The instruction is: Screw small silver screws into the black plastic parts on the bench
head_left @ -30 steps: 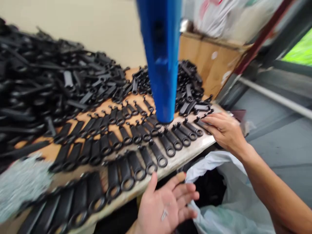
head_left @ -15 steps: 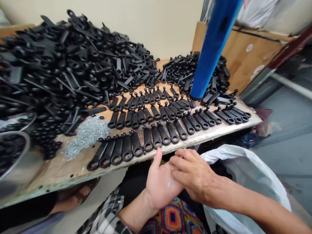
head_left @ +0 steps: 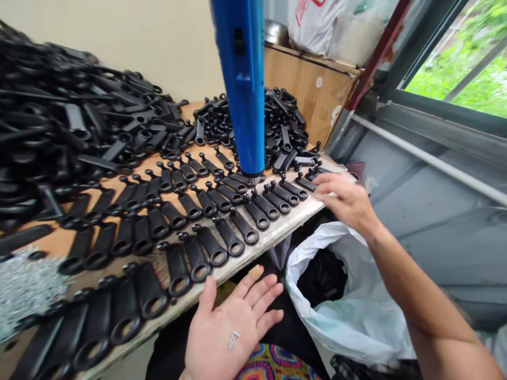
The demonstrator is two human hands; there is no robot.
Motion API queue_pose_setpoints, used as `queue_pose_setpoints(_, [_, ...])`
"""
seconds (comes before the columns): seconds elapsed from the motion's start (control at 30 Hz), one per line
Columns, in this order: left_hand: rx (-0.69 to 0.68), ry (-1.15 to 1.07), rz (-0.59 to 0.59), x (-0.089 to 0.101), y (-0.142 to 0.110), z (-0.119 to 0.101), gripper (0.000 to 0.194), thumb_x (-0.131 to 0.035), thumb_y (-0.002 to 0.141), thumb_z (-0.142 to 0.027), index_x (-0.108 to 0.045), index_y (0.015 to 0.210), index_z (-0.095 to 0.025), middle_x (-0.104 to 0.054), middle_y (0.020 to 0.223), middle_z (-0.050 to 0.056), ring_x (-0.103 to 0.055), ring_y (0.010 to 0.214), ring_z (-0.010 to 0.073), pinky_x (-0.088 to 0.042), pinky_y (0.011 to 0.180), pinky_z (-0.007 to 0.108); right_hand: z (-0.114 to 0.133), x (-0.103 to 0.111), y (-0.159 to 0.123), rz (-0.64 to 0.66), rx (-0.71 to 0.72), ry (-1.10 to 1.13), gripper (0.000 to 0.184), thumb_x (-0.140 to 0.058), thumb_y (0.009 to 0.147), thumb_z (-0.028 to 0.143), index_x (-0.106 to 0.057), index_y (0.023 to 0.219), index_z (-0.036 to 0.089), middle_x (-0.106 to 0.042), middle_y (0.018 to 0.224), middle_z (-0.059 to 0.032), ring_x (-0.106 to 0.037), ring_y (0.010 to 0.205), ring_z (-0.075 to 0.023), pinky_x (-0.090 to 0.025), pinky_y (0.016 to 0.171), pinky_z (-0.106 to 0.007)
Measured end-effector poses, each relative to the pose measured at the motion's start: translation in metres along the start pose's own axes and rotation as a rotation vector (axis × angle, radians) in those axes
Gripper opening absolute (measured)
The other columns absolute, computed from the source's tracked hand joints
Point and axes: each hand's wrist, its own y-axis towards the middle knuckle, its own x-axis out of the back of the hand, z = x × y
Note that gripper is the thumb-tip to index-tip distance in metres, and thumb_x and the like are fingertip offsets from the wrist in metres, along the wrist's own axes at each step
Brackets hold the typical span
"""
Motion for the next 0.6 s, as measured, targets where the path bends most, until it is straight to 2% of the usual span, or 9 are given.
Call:
queue_pose_setpoints(0.1, [0.037,0.017,-0.007,0.005,0.011,-0.001,0.08,-0.014,0.084,-0.066,-0.039,0.132,-0.007,-0.039,0.131,0.022,-0.034,0.124,0.035,-0.029,0.099,0.049,-0.068,0.015,0.026,-0.109,-0.163,-0.129,0.013,-0.055,0.076,0.024,-0.063,0.068,0.018,-0.065,0.089,-0.0057,-0.058,0.088,-0.0207,-0.042,0.083,-0.036])
queue_pose_setpoints(0.17, [0.056,0.03,-0.005,0.008,0.018,-0.001,0.08,-0.013,0.084,-0.066,-0.038,0.132,-0.007,-0.04,0.131,0.023,-0.034,0.124,0.035,-0.03,0.099,0.049,-0.1,0.016,0.041,-0.077,-0.247,-0.203,0.015,-0.053,0.074,0.023,-0.063,0.065,0.017,-0.064,0.084,-0.0045,-0.058,0.083,-0.0192,-0.043,0.079,-0.032])
queue_pose_setpoints(0.23, [0.065,0.036,-0.002,0.011,0.024,-0.002,0.08,-0.014,0.084,-0.066,-0.038,0.132,-0.007,-0.04,0.131,0.023,-0.035,0.123,0.035,-0.03,0.099,0.049,-0.12,0.013,0.054,-0.009,-0.316,-0.262,0.015,-0.052,0.073,0.023,-0.064,0.066,0.016,-0.064,0.083,-0.0033,-0.058,0.081,-0.018,-0.043,0.075,-0.029])
queue_pose_setpoints(0.43, [0.093,0.024,-0.047,0.02,0.036,-0.003,0.073,-0.021,0.085,-0.062,-0.04,0.131,-0.008,-0.041,0.13,0.022,-0.035,0.123,0.0353,-0.03,0.098,0.049,-0.139,-0.007,0.074,0.223,-0.429,-0.398,0.015,-0.053,0.071,0.021,-0.067,0.07,0.014,-0.065,0.086,-0.0055,-0.058,0.08,-0.0203,-0.042,0.072,-0.03])
queue_pose_setpoints(0.6, [0.122,0.022,-0.091,0.024,0.042,-0.003,0.067,-0.027,0.086,-0.058,-0.042,0.13,-0.009,-0.043,0.128,0.021,-0.036,0.122,0.0347,-0.029,0.098,0.049,-0.143,-0.012,0.078,0.279,-0.428,-0.469,0.016,-0.052,0.072,0.021,-0.066,0.072,0.015,-0.065,0.094,-0.0075,-0.058,0.085,-0.0219,-0.043,0.075,-0.03])
